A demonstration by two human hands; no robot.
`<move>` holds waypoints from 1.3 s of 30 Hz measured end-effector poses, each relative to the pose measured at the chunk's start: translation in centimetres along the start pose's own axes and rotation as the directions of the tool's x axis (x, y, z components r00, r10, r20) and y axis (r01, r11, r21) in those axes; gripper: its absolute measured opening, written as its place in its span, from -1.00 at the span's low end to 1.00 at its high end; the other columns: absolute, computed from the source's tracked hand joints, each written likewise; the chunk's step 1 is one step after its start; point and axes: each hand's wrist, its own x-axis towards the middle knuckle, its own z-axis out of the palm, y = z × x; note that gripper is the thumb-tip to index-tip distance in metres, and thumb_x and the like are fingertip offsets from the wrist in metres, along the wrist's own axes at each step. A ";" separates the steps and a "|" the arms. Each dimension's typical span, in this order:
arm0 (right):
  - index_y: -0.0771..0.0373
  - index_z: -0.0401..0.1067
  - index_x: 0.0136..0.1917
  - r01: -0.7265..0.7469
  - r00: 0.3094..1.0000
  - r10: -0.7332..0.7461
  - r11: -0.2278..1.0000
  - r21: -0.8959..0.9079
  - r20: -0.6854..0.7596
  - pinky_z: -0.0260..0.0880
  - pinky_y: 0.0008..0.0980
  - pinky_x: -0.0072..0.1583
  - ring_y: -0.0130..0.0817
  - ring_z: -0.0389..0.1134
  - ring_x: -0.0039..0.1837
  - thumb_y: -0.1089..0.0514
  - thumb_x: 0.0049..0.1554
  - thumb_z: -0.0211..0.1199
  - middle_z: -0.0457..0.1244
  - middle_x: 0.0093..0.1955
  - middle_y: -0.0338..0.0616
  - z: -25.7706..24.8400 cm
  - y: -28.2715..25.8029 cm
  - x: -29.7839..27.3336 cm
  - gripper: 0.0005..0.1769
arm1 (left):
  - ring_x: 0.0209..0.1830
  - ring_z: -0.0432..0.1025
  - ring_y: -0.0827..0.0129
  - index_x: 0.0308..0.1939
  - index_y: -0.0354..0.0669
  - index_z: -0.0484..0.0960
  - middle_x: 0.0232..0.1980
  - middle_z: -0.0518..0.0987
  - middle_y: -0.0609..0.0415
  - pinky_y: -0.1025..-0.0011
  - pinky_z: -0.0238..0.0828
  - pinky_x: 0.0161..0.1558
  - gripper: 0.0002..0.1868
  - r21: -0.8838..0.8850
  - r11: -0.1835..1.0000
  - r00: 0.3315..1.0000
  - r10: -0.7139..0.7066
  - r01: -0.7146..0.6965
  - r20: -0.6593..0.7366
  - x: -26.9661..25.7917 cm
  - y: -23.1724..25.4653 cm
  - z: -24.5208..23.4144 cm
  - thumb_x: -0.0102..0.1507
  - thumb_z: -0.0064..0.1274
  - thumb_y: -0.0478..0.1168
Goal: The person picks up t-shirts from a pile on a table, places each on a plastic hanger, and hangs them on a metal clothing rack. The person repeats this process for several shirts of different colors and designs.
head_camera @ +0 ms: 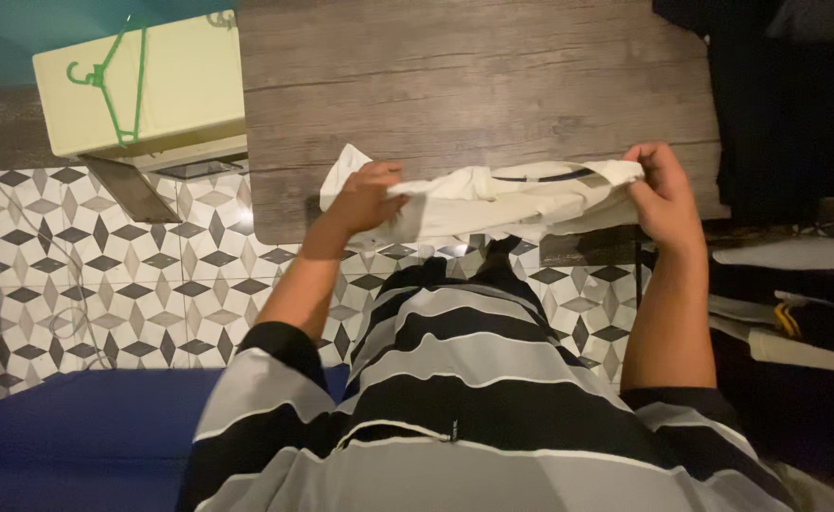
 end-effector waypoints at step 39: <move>0.19 0.36 0.11 0.011 0.892 0.242 0.832 0.554 -0.382 0.38 -0.45 0.07 -0.48 0.38 0.01 0.42 0.24 0.08 0.35 -0.01 -0.25 -0.8 -3.9 -0.4 -0.78 | -0.13 0.35 0.49 -0.19 -0.27 0.53 -0.16 0.48 0.24 0.51 0.28 -0.02 -0.81 -0.689 0.706 0.963 0.034 0.165 0.266 5.6 4.7 -13.7 0.38 0.14 -0.20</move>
